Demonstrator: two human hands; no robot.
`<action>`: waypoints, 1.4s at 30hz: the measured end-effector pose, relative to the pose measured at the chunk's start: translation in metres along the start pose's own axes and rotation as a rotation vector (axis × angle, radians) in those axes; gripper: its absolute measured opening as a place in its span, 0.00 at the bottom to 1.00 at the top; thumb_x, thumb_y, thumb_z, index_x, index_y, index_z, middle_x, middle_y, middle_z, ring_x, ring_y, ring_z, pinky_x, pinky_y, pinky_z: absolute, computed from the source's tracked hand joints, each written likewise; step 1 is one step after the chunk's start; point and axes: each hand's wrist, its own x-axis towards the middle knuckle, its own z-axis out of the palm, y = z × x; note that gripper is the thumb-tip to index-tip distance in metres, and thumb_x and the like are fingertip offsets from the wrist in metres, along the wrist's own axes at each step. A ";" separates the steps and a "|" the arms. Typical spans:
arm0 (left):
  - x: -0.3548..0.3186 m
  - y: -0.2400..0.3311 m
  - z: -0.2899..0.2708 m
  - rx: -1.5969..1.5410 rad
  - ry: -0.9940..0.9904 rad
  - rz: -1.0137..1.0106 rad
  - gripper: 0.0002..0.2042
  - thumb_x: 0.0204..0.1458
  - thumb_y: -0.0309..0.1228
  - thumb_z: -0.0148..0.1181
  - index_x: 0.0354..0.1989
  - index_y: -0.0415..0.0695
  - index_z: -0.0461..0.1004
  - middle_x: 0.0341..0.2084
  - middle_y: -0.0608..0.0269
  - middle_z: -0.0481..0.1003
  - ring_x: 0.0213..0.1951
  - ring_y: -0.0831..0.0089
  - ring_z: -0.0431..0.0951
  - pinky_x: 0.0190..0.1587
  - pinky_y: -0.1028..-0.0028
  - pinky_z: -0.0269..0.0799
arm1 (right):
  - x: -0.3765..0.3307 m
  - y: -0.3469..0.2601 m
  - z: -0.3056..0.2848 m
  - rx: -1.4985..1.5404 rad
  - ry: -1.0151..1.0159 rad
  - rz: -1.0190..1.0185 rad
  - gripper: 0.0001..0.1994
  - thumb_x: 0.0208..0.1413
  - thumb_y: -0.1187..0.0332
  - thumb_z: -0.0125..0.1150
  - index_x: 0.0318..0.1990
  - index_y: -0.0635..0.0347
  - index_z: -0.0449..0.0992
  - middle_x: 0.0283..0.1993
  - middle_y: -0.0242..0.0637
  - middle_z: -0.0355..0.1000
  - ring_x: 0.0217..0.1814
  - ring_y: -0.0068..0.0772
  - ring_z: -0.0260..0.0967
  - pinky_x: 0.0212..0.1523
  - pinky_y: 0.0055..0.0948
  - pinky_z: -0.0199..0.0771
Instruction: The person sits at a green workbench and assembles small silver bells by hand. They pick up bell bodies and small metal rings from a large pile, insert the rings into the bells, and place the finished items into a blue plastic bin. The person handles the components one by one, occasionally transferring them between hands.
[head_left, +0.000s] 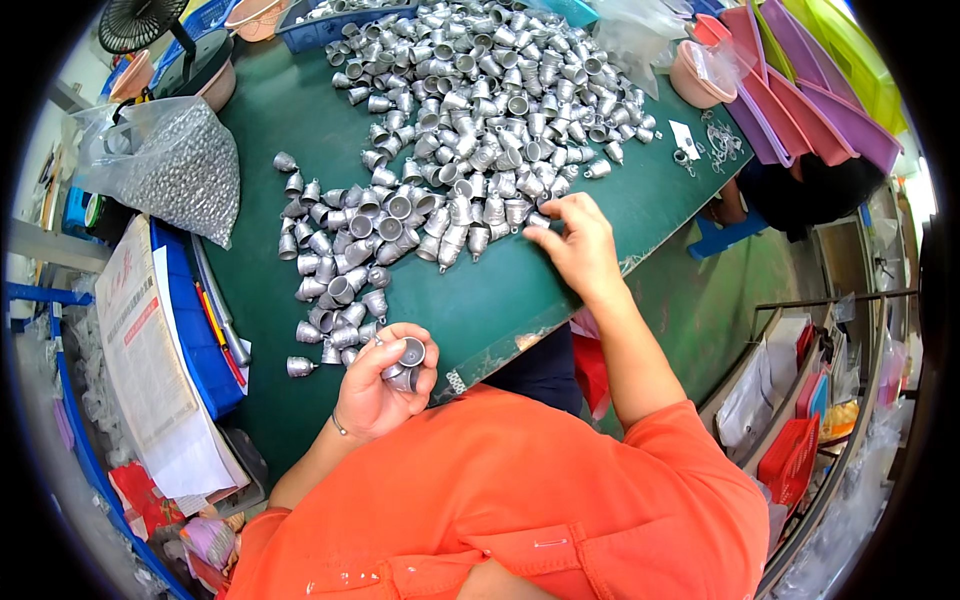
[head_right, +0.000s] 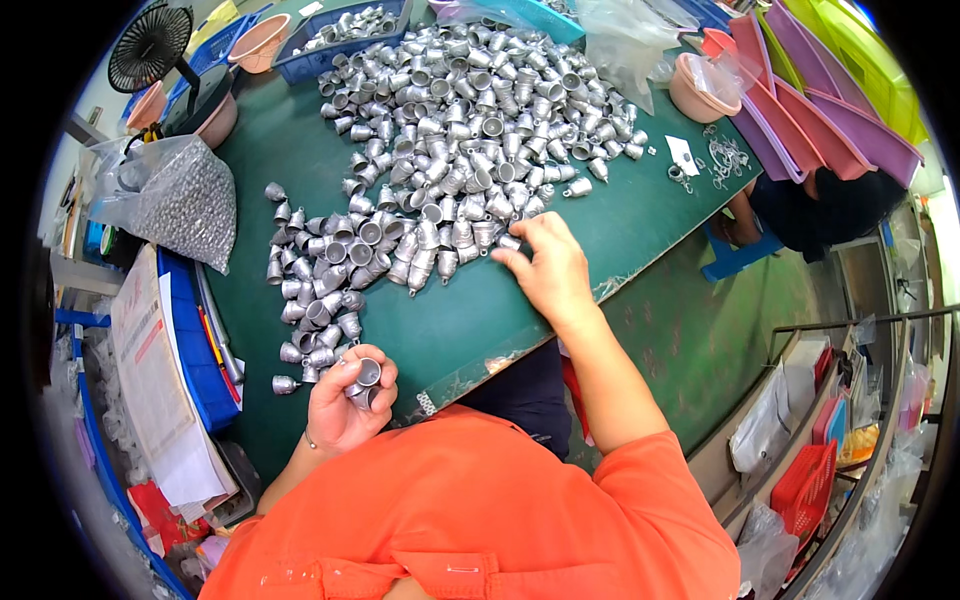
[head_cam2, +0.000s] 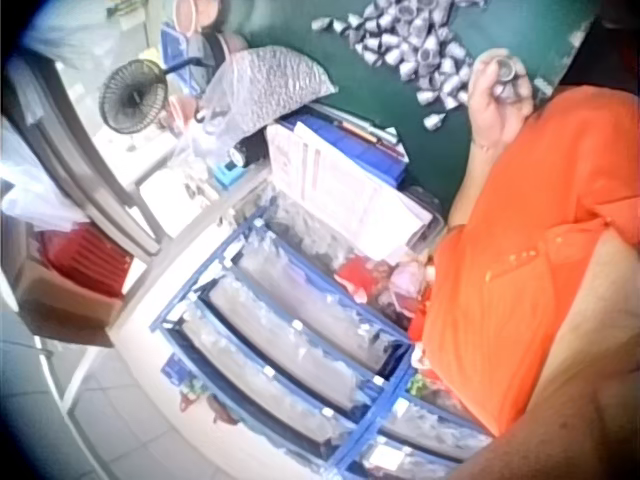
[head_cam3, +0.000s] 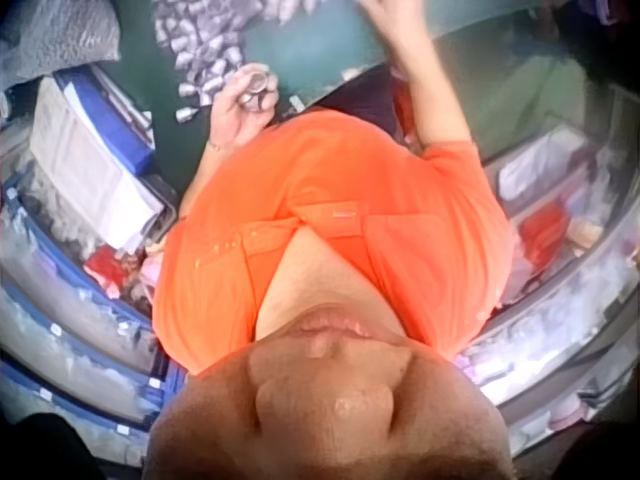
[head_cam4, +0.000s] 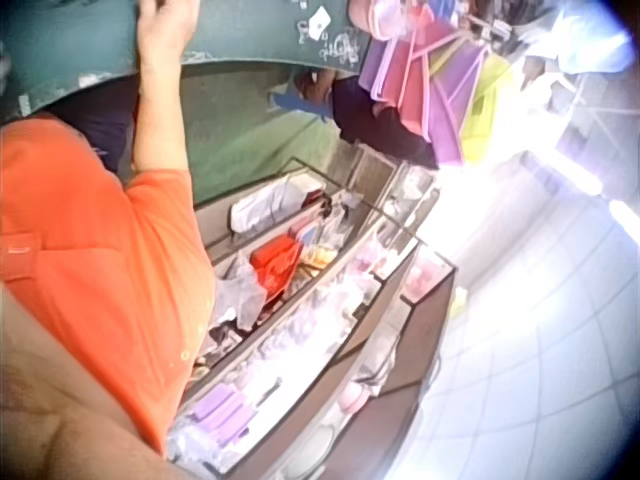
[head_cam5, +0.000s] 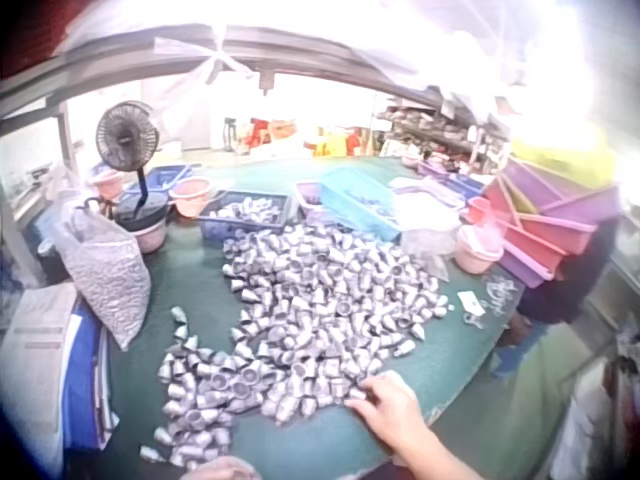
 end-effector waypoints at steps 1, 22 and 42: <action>-0.001 0.000 -0.001 0.002 0.004 0.001 0.11 0.55 0.33 0.48 0.43 0.42 0.68 0.34 0.54 0.71 0.27 0.71 0.73 0.19 0.77 0.67 | -0.002 -0.004 0.002 -0.170 -0.002 -0.072 0.13 0.40 0.70 0.68 0.35 0.60 0.73 0.32 0.36 0.67 0.32 0.37 0.69 0.32 0.31 0.71; 0.001 -0.003 -0.006 0.018 -0.034 -0.016 0.14 0.58 0.36 0.45 0.48 0.40 0.65 0.37 0.51 0.69 0.32 0.67 0.74 0.23 0.75 0.72 | -0.031 -0.036 0.011 2.212 -0.404 0.868 0.17 0.63 0.53 0.39 0.38 0.57 0.66 0.28 0.34 0.61 0.25 0.28 0.59 0.22 0.25 0.63; -0.005 -0.007 0.001 -0.160 -0.093 -0.153 0.12 0.58 0.34 0.46 0.45 0.39 0.65 0.40 0.46 0.70 0.35 0.64 0.76 0.21 0.77 0.74 | 0.028 -0.061 0.037 -0.321 -0.139 -0.515 0.18 0.38 0.79 0.56 0.41 0.55 0.73 0.44 0.33 0.67 0.49 0.38 0.62 0.48 0.40 0.57</action>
